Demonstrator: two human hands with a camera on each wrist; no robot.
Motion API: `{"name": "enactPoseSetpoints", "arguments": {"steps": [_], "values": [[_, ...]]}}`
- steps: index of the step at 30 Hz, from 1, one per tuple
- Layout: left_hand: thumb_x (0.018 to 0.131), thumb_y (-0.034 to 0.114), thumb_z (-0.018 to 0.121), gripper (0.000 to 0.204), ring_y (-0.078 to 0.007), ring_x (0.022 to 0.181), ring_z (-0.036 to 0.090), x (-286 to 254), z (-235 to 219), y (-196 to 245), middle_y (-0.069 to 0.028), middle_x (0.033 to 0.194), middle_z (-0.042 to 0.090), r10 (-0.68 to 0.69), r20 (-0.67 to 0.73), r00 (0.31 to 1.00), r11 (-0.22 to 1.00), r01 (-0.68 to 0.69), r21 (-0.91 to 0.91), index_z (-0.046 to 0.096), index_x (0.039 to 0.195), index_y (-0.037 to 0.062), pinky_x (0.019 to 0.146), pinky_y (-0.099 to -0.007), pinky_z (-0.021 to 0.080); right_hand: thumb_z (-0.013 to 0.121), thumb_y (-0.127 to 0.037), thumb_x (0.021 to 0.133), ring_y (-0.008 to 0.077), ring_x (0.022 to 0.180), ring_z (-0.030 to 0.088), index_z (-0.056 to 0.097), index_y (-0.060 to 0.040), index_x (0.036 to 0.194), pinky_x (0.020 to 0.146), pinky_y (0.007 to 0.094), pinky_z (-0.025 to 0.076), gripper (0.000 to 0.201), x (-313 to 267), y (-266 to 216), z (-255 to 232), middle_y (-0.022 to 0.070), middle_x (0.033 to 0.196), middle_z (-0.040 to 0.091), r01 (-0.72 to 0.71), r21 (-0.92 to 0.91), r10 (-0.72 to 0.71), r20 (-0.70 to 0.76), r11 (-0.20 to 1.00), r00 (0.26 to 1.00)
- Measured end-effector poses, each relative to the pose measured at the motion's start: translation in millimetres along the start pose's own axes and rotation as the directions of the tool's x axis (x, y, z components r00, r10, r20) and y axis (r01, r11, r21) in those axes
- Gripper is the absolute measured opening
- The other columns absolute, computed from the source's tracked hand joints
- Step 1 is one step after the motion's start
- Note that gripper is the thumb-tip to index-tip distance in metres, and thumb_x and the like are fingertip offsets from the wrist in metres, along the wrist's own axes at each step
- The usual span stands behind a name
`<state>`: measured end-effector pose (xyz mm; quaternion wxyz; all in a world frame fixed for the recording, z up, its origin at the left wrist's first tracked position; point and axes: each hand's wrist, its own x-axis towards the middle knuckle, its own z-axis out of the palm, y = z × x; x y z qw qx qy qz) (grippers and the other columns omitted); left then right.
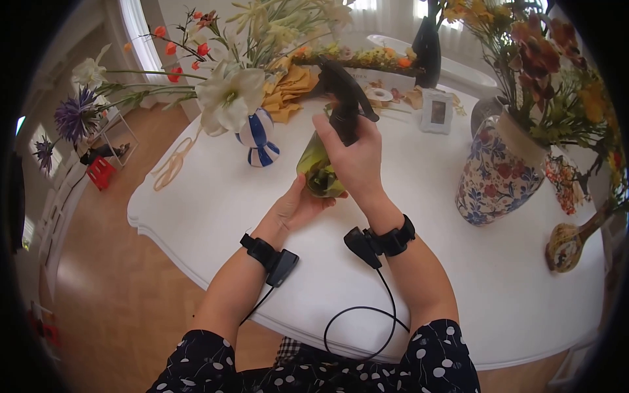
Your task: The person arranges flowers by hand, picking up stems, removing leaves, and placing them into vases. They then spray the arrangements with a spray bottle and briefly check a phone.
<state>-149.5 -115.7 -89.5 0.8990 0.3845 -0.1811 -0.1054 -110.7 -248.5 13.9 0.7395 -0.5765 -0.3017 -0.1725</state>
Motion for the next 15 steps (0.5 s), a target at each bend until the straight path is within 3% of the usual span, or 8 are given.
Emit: {"name": "enactPoseSetpoints", "arguments": {"steps": [2,4,5,7,8,10,14,15], "values": [[0.078,0.054,0.07,0.08,-0.0303,0.107,0.056,-1,-1,0,-0.0104,0.125,0.053,0.008,-0.033,0.999,0.999,-0.009,-0.038,0.039,0.137,0.0102,0.084,-0.0332,0.046,0.074,-0.022,0.081,0.0111,0.074,0.057,0.063,0.0045,0.097,0.071,0.0248,0.046,0.033,0,-4,-1,0.0045,0.081,0.063,-0.006,0.019,0.005,0.033,1.0,0.999],[0.074,0.056,0.073,0.082,-0.0264,0.103,0.055,-1,-1,1,-0.0088,0.122,0.053,0.008,-0.03,1.0,0.997,-0.01,-0.08,0.041,0.135,0.0119,0.08,-0.0336,0.046,0.075,-0.021,0.081,0.0113,0.083,0.057,0.058,0.0036,0.112,0.074,0.026,0.047,0.043,-1,-11,-5,0.0065,0.096,0.062,-0.069,-0.012,0.07,0.181,0.998,0.981],[0.074,0.056,0.073,0.082,-0.0264,0.103,0.055,-2,1,2,-0.0088,0.122,0.053,0.009,-0.03,1.0,0.997,-0.011,-0.08,0.041,0.135,0.0119,0.08,-0.0336,0.046,0.075,-0.021,0.081,0.0113,0.083,0.057,0.058,0.0036,0.112,0.074,0.026,0.047,0.043,-2,-12,-5,0.0065,0.096,0.062,-0.068,-0.012,0.07,0.182,0.998,0.981],[0.071,0.059,0.075,0.084,-0.0227,0.105,0.052,-4,6,2,-0.0068,0.124,0.052,-0.018,-0.081,0.997,0.994,0.009,-0.111,0.042,0.134,0.0149,0.078,-0.0338,0.045,0.075,-0.02,0.08,0.0126,0.096,0.055,0.048,0.0005,0.128,0.077,0.0275,0.048,0.058,-3,-14,-4,0.0079,0.114,0.056,0.037,0.016,-0.039,0.23,0.999,0.972],[0.071,0.059,0.075,0.084,-0.0227,0.105,0.052,-4,5,2,-0.0068,0.124,0.052,-0.013,-0.078,0.997,0.994,0.004,-0.11,0.042,0.134,0.0149,0.078,-0.0338,0.045,0.075,-0.02,0.08,0.0126,0.096,0.055,0.048,0.0005,0.128,0.077,0.0275,0.048,0.058,-1,-18,-5,0.0079,0.114,0.056,0.041,0.015,-0.044,0.233,0.999,0.971],[0.07,0.061,0.073,0.083,-0.0201,0.109,0.05,-6,2,4,-0.0053,0.126,0.05,-0.035,0.004,0.999,0.996,0.035,-0.078,0.042,0.135,0.0187,0.081,-0.0356,0.044,0.077,-0.021,0.078,0.0144,0.103,0.053,0.043,-0.0023,0.134,0.079,0.0284,0.048,0.068,3,-25,-7,0.0086,0.123,0.051,0.117,0.021,-0.116,0.37,0.993,0.922],[0.07,0.062,0.073,0.083,-0.0192,0.109,0.05,-9,6,6,-0.004,0.127,0.05,-0.041,-0.034,0.999,0.996,0.038,-0.076,0.041,0.135,0.0207,0.082,-0.0367,0.044,0.077,-0.022,0.077,0.0161,0.097,0.055,0.044,-0.0042,0.135,0.078,0.0293,0.048,0.069,12,-26,-2,0.009,0.119,0.054,0.196,0.005,-0.181,0.407,0.981,0.896],[0.065,0.068,0.072,0.088,-0.0221,0.109,0.05,-9,9,7,-0.0051,0.125,0.051,-0.042,-0.091,0.995,0.998,0.037,-0.056,0.042,0.133,0.0205,0.085,-0.0386,0.044,0.077,-0.023,0.078,0.016,0.096,0.056,0.045,-0.0046,0.134,0.079,0.0296,0.048,0.067,13,-27,1,0.0088,0.117,0.056,0.186,-0.007,-0.166,0.42,0.982,0.892]]}}
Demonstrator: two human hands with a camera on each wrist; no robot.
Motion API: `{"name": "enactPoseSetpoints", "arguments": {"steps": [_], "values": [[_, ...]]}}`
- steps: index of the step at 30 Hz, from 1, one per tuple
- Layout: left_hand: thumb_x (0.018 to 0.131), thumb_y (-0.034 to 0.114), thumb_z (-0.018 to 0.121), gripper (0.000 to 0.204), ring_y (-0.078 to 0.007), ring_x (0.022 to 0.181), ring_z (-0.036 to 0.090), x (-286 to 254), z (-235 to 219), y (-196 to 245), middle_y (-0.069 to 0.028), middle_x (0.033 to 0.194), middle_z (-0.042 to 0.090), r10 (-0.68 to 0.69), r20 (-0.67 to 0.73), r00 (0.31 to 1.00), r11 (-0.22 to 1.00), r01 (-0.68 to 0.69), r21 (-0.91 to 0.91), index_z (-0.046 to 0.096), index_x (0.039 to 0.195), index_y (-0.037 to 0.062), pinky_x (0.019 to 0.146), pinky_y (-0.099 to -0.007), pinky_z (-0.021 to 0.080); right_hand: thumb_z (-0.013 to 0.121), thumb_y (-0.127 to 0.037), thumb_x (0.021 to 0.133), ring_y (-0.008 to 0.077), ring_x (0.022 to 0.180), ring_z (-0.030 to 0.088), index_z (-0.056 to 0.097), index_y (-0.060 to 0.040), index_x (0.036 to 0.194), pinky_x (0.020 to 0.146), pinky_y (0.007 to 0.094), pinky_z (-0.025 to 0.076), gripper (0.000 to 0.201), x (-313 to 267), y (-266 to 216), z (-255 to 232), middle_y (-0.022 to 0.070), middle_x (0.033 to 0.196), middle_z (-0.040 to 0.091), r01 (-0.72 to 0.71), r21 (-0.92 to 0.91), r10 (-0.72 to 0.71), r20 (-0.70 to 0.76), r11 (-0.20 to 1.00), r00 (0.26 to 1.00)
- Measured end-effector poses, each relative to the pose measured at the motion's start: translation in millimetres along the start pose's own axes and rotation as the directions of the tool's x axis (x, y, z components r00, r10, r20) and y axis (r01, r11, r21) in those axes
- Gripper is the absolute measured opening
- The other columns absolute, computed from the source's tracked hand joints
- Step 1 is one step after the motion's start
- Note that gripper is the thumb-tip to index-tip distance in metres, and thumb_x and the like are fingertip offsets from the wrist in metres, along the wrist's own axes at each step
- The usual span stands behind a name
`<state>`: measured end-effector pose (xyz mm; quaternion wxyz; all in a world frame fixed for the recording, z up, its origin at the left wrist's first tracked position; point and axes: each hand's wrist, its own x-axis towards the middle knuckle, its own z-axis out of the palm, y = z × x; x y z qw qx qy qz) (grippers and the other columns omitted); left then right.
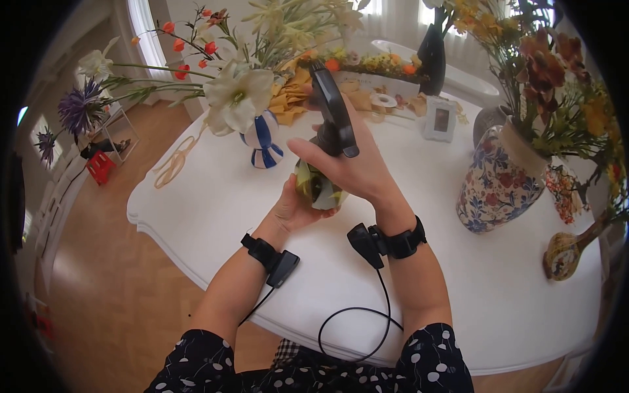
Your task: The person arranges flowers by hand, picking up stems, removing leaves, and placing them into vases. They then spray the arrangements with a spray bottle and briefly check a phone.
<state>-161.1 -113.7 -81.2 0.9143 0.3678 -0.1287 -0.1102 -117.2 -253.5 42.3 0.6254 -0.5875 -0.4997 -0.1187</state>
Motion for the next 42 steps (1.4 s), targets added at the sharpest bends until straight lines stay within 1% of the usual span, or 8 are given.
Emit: {"name": "enactPoseSetpoints", "arguments": {"steps": [5,11,13,25,28,31,34,42], "values": [[0.054,0.081,0.068,0.101,-0.0262,0.109,0.05,1,-12,0,-0.0068,0.122,0.052,0.003,-0.042,0.999,1.0,-0.002,0.03,0.044,0.131,0.0191,0.087,-0.0399,0.044,0.075,-0.023,0.079,0.0159,0.096,0.059,0.049,-0.0054,0.13,0.083,0.0297,0.048,0.061,7,-1,6,0.0083,0.113,0.06,-0.017,-0.006,0.017,0.014,1.0,1.0],[0.061,0.081,0.061,0.103,-0.024,0.101,0.054,5,-18,-2,-0.0065,0.123,0.052,0.042,0.179,0.983,0.998,-0.048,0.032,0.04,0.136,0.0136,0.078,-0.0334,0.043,0.073,-0.02,0.081,0.0155,0.103,0.058,0.048,-0.004,0.129,0.086,0.0306,0.048,0.056,8,-3,-3,0.0076,0.115,0.059,-0.139,0.078,0.145,-0.084,0.987,0.986],[0.066,0.075,0.064,0.095,-0.0239,0.099,0.056,7,-18,-1,-0.0075,0.12,0.054,0.028,0.223,0.974,0.993,-0.053,0.107,0.043,0.133,0.0109,0.075,-0.0318,0.044,0.07,-0.015,0.084,0.0162,0.107,0.057,0.047,-0.0026,0.129,0.088,0.031,0.048,0.052,12,3,-8,0.0073,0.119,0.057,0.037,0.171,-0.004,-0.19,0.985,0.982],[0.09,0.048,0.057,0.057,-0.0231,0.095,0.058,10,-4,-1,-0.0072,0.118,0.056,-0.014,0.107,0.994,0.987,-0.003,0.162,0.046,0.131,0.0107,0.071,-0.03,0.045,0.07,-0.017,0.084,0.0114,0.094,0.059,0.055,-0.002,0.118,0.077,0.0244,0.047,0.041,11,-12,-21,0.0056,0.104,0.062,0.159,0.139,-0.115,-0.277,0.977,0.954],[0.09,0.048,0.058,0.058,-0.023,0.095,0.057,10,-3,-2,-0.0069,0.119,0.056,-0.016,0.12,0.993,0.982,-0.007,0.19,0.045,0.132,0.011,0.072,-0.0302,0.045,0.07,-0.019,0.084,0.0093,0.072,0.058,0.059,-0.0009,0.106,0.066,0.0243,0.047,0.031,7,-15,-22,0.0017,0.086,0.063,0.12,0.059,-0.1,-0.267,0.991,0.958],[0.088,0.049,0.06,0.061,-0.0227,0.095,0.057,8,0,-2,-0.0069,0.12,0.056,-0.035,0.091,0.995,0.977,0.015,0.211,0.045,0.133,0.0114,0.072,-0.0299,0.044,0.067,-0.011,0.086,0.0113,0.094,0.057,0.056,-0.002,0.112,0.084,0.0261,0.046,0.029,1,-22,-27,0.004,0.101,0.062,0.003,0.03,0.003,-0.177,1.0,0.984],[0.085,0.051,0.064,0.065,-0.0226,0.096,0.057,7,0,-2,-0.0068,0.12,0.056,-0.018,0.114,0.993,0.975,-0.007,0.222,0.045,0.132,0.0111,0.073,-0.03,0.044,0.071,-0.02,0.083,0.0095,0.074,0.056,0.059,-0.0011,0.109,0.068,0.0244,0.047,0.034,5,-19,-24,0.0044,0.089,0.063,0.063,0.044,-0.052,-0.21,0.997,0.976],[0.068,0.061,0.075,0.085,-0.027,0.105,0.055,5,-5,0,-0.0091,0.119,0.057,-0.04,0.123,0.992,0.964,0.007,0.264,0.048,0.13,0.0092,0.077,-0.0334,0.043,0.074,-0.023,0.08,0.0151,0.082,0.057,0.054,-0.0023,0.122,0.074,0.0282,0.047,0.051,3,-30,-18,0.009,0.099,0.061,0.195,-0.034,-0.197,-0.09,0.98,0.976]]}}
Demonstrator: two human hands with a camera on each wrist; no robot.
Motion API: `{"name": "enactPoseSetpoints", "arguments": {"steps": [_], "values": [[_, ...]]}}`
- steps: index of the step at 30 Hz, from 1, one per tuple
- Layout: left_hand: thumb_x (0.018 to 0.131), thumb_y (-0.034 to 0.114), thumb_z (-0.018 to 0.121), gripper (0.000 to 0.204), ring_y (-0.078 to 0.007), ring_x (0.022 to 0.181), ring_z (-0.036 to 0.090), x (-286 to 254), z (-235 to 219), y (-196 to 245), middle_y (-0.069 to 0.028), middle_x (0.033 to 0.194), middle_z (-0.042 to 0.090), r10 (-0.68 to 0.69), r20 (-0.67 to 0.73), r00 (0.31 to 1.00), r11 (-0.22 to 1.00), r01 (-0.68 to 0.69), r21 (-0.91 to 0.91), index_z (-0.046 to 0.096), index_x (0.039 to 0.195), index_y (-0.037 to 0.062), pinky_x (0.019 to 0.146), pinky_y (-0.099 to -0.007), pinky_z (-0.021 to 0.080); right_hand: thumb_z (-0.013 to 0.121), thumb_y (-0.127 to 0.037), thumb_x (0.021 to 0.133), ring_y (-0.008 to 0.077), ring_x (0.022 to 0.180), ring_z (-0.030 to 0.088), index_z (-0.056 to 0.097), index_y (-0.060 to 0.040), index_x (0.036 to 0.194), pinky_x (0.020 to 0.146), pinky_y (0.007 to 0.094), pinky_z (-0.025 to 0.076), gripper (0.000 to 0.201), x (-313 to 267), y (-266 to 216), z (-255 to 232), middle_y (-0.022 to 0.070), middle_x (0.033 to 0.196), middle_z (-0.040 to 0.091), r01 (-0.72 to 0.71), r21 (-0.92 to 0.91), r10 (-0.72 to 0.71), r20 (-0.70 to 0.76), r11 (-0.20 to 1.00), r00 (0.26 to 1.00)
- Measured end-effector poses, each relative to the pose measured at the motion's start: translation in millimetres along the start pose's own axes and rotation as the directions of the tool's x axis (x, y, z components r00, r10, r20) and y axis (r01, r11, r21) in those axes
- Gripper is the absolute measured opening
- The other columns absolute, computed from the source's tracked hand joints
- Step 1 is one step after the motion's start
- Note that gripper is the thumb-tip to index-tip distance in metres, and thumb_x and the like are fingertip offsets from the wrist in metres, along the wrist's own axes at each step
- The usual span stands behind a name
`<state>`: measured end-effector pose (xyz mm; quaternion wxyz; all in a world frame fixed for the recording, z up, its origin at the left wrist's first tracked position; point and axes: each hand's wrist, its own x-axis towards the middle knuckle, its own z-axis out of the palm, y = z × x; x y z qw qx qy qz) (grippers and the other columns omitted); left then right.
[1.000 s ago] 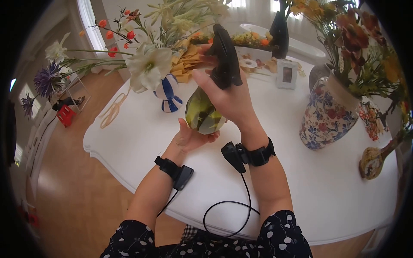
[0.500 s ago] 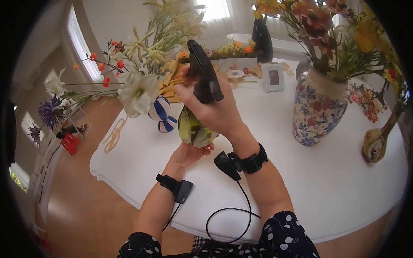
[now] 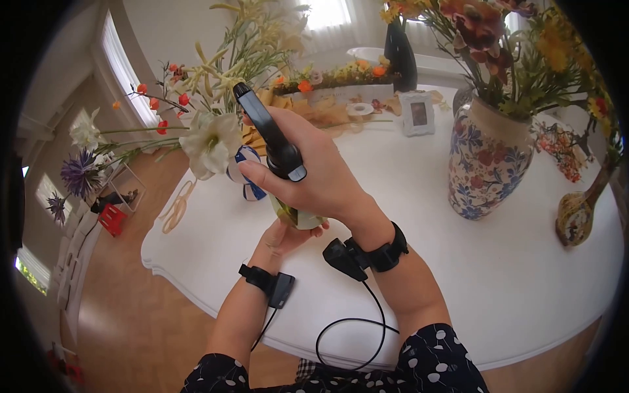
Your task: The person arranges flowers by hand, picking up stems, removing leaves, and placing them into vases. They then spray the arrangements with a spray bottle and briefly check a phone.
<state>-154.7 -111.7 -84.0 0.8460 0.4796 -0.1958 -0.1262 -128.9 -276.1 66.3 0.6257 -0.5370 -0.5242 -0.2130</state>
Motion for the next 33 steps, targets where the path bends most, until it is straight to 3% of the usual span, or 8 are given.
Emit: {"name": "enactPoseSetpoints", "arguments": {"steps": [5,10,14,17,28,29,30,33], "values": [[0.07,0.061,0.074,0.083,-0.028,0.106,0.055,0,-7,-6,-0.0102,0.119,0.057,0.012,0.004,1.0,1.0,-0.012,-0.003,0.049,0.129,0.008,0.077,-0.0338,0.044,0.074,-0.023,0.079,0.0195,0.079,0.058,0.057,-0.0024,0.115,0.072,0.0305,0.048,0.044,-2,4,6,0.0107,0.093,0.061,0.043,-0.037,-0.044,-0.035,0.998,0.998],[0.073,0.06,0.072,0.081,-0.0283,0.104,0.056,1,-8,-6,-0.0113,0.118,0.058,-0.047,-0.02,0.999,0.999,0.046,-0.007,0.047,0.131,0.0076,0.075,-0.0332,0.044,0.072,-0.016,0.08,0.0127,0.08,0.058,0.058,-0.0021,0.11,0.074,0.0266,0.047,0.036,-3,0,-1,0.0041,0.093,0.064,-0.181,-0.229,0.199,0.056,0.956,0.978],[0.076,0.058,0.069,0.079,-0.022,0.103,0.055,2,-3,-1,-0.0081,0.122,0.054,-0.061,0.018,0.998,0.998,0.061,0.004,0.045,0.131,0.0073,0.077,-0.0304,0.044,0.073,-0.017,0.08,0.0128,0.081,0.057,0.058,-0.0031,0.114,0.074,0.0272,0.047,0.04,-3,7,1,0.0038,0.094,0.063,-0.118,-0.211,0.127,0.029,0.97,0.991],[0.076,0.058,0.069,0.082,-0.0232,0.101,0.055,2,3,0,-0.0081,0.125,0.052,-0.028,0.0,1.0,0.999,0.028,0.024,0.042,0.134,0.0075,0.075,-0.0295,0.044,0.075,-0.024,0.079,0.0225,0.075,0.057,0.057,-0.0021,0.108,0.068,0.032,0.047,0.04,0,13,3,0.011,0.086,0.06,-0.086,-0.133,0.079,-0.055,0.987,0.995],[0.095,0.03,0.051,0.059,-0.0274,0.102,0.056,5,1,-1,-0.0122,0.129,0.049,-0.008,0.037,0.999,0.996,0.011,-0.093,0.03,0.147,0.0112,0.076,-0.0298,0.048,0.073,-0.025,0.081,0.0073,0.07,0.051,0.058,-0.0024,0.112,0.066,0.0231,0.042,0.041,6,46,-20,0.0002,0.078,0.057,-0.198,0.005,0.192,-0.267,0.98,0.945],[0.095,0.03,0.051,0.059,-0.0274,0.102,0.056,5,3,0,-0.0122,0.129,0.049,-0.005,0.032,0.999,0.995,0.008,-0.097,0.03,0.147,0.0112,0.076,-0.0298,0.048,0.073,-0.025,0.081,0.0074,0.07,0.051,0.059,-0.0025,0.11,0.066,0.023,0.043,0.039,6,45,-21,0.0004,0.078,0.057,-0.219,-0.028,0.202,-0.286,0.975,0.937],[0.091,0.038,0.057,0.067,-0.0292,0.105,0.055,5,4,2,-0.0137,0.132,0.047,-0.049,-0.009,0.999,0.997,0.049,-0.063,0.03,0.147,0.0104,0.077,-0.0305,0.047,0.07,-0.017,0.086,0.0077,0.084,0.056,0.056,-0.0035,0.118,0.075,0.0242,0.046,0.038,5,39,-27,0.0028,0.104,0.062,-0.363,-0.063,0.341,-0.223,0.93,0.913],[0.088,0.042,0.06,0.073,-0.0311,0.107,0.053,4,-4,-3,-0.0148,0.136,0.045,-0.066,-0.011,0.998,0.997,0.065,-0.049,0.031,0.146,0.0091,0.078,-0.0313,0.046,0.07,-0.018,0.086,0.0073,0.083,0.055,0.057,-0.003,0.117,0.074,0.0236,0.046,0.036,3,43,-26,0.0015,0.098,0.062,-0.327,-0.063,0.299,-0.269,0.943,0.916]]}}
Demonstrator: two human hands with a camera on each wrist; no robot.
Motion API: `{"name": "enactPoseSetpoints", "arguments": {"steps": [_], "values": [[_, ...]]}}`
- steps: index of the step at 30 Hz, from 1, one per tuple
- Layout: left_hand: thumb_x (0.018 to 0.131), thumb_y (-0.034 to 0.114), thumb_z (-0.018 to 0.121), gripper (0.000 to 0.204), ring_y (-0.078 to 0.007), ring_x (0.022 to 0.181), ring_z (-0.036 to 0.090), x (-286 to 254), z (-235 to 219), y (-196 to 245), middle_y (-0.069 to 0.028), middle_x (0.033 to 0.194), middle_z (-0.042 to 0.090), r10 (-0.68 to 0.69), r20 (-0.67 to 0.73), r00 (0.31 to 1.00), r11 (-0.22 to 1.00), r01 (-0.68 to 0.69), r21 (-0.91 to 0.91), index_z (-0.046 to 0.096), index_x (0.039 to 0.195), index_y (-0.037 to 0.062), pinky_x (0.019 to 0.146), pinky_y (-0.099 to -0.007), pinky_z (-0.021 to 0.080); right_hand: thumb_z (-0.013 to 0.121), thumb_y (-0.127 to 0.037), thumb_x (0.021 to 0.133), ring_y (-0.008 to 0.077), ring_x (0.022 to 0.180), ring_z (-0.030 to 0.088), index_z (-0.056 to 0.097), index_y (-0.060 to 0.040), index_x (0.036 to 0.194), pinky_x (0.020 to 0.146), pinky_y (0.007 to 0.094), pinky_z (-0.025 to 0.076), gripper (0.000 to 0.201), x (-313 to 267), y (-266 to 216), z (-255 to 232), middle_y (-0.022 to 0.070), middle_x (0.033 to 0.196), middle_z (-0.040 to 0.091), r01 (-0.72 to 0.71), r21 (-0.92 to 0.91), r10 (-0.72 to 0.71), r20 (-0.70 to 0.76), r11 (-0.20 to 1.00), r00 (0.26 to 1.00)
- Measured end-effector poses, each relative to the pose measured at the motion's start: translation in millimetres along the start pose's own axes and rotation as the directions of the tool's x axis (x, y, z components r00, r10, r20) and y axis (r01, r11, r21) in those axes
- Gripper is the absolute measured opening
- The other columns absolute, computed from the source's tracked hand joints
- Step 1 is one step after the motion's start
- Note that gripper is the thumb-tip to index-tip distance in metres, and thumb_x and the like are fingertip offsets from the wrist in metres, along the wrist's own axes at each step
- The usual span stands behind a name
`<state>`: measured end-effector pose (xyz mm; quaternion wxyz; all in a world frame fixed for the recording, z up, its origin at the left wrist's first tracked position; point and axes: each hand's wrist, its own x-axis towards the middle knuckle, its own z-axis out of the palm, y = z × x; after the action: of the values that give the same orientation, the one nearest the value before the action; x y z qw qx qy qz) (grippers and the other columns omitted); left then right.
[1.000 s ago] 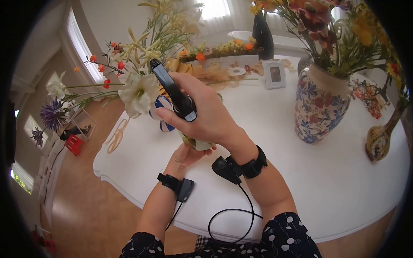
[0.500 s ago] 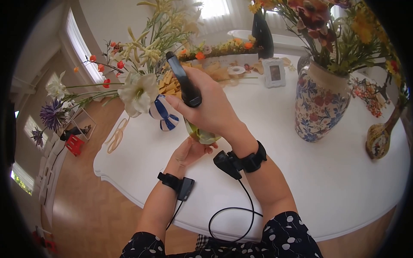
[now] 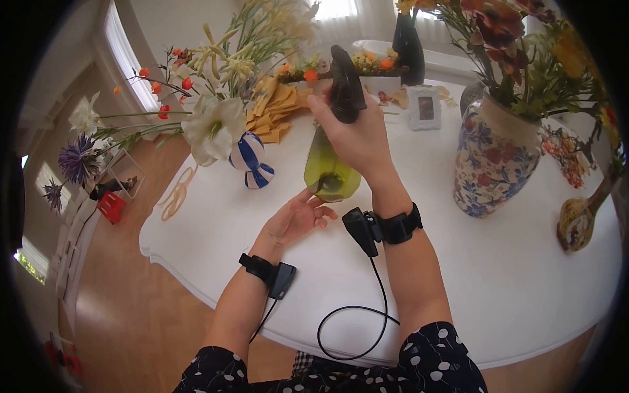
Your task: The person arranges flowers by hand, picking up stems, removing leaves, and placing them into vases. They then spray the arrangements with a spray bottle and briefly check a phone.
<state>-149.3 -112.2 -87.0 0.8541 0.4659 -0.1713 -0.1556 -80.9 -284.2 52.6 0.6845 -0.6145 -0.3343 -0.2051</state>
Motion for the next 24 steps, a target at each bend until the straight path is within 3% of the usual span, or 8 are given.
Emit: {"name": "enactPoseSetpoints", "arguments": {"steps": [4,6,7,10,11,15,19,24], "values": [[0.092,0.047,0.054,0.067,-0.032,0.107,0.054,1,3,2,-0.0138,0.134,0.047,-0.012,-0.033,0.999,0.998,0.014,0.066,0.035,0.143,0.0072,0.078,-0.0319,0.046,0.073,-0.023,0.081,0.0099,0.07,0.053,0.059,-0.001,0.106,0.067,0.0249,0.045,0.036,-3,-2,8,0.0018,0.079,0.06,0.031,0.016,-0.031,0.011,0.999,0.999],[0.094,0.052,0.045,0.066,-0.0269,0.104,0.055,1,-2,-2,-0.0127,0.129,0.05,0.002,-0.012,1.0,1.0,-0.002,-0.014,0.037,0.14,0.0047,0.076,-0.0313,0.045,0.073,-0.023,0.081,0.0117,0.072,0.054,0.058,-0.0018,0.112,0.069,0.0251,0.045,0.04,-7,0,14,0.0037,0.081,0.06,0.189,-0.021,-0.184,0.147,0.982,0.972],[0.096,0.058,0.037,0.069,-0.0219,0.102,0.055,1,-3,-3,-0.0117,0.125,0.053,0.016,0.011,1.0,0.996,-0.015,-0.09,0.04,0.137,0.0022,0.075,-0.0307,0.045,0.075,-0.023,0.079,0.0159,0.082,0.058,0.056,-0.0028,0.119,0.073,0.0277,0.048,0.048,-11,-11,12,0.0077,0.09,0.062,0.125,-0.135,-0.085,0.269,0.983,0.959],[0.09,0.069,0.036,0.072,-0.0237,0.104,0.057,4,-6,-3,-0.0086,0.123,0.056,-0.005,-0.099,0.995,0.996,-0.004,-0.089,0.048,0.129,0.0088,0.074,-0.0314,0.046,0.076,-0.023,0.077,0.023,0.095,0.059,0.054,-0.0029,0.121,0.08,0.033,0.049,0.053,-22,-20,30,0.0108,0.101,0.062,0.207,-0.156,-0.135,0.379,0.966,0.916],[0.092,0.064,0.039,0.064,-0.0192,0.103,0.057,2,-2,-1,-0.0059,0.122,0.058,0.015,-0.159,0.987,0.997,-0.027,-0.073,0.051,0.125,0.0111,0.073,-0.0314,0.046,0.075,-0.015,0.073,0.0306,0.103,0.057,0.054,-0.0042,0.119,0.086,0.0386,0.048,0.052,-27,-13,38,0.0138,0.107,0.061,0.332,-0.177,-0.254,0.357,0.927,0.899],[0.094,0.052,0.048,0.043,-0.0149,0.088,0.055,6,-13,-9,-0.0002,0.108,0.06,0.075,-0.172,0.982,0.996,-0.081,-0.025,0.056,0.117,0.0156,0.072,-0.0335,0.046,0.07,-0.007,0.065,0.0343,0.1,0.056,0.054,-0.0063,0.114,0.086,0.041,0.047,0.052,-38,-13,56,0.0147,0.107,0.061,0.457,-0.149,-0.356,0.439,0.877,0.825],[0.094,0.047,0.052,0.039,-0.0148,0.089,0.055,1,-10,-9,-0.0007,0.103,0.06,0.123,-0.14,0.983,0.992,-0.117,0.048,0.056,0.115,0.0142,0.074,-0.0336,0.046,0.071,-0.01,0.066,0.0338,0.096,0.058,0.055,-0.0068,0.111,0.082,0.0407,0.047,0.048,-43,-15,60,0.0136,0.103,0.062,0.462,-0.173,-0.328,0.496,0.87,0.804],[0.098,0.025,0.049,0.029,-0.0157,0.094,0.054,6,-23,-18,-0.0025,0.11,0.055,0.027,-0.15,0.988,0.988,-0.004,0.155,0.049,0.124,0.0119,0.077,-0.0341,0.047,0.072,-0.014,0.067,0.0337,0.09,0.059,0.056,-0.0075,0.108,0.079,0.041,0.046,0.044,-44,-7,59,0.0131,0.096,0.062,0.407,-0.309,-0.184,0.556,0.859,0.81]]}}
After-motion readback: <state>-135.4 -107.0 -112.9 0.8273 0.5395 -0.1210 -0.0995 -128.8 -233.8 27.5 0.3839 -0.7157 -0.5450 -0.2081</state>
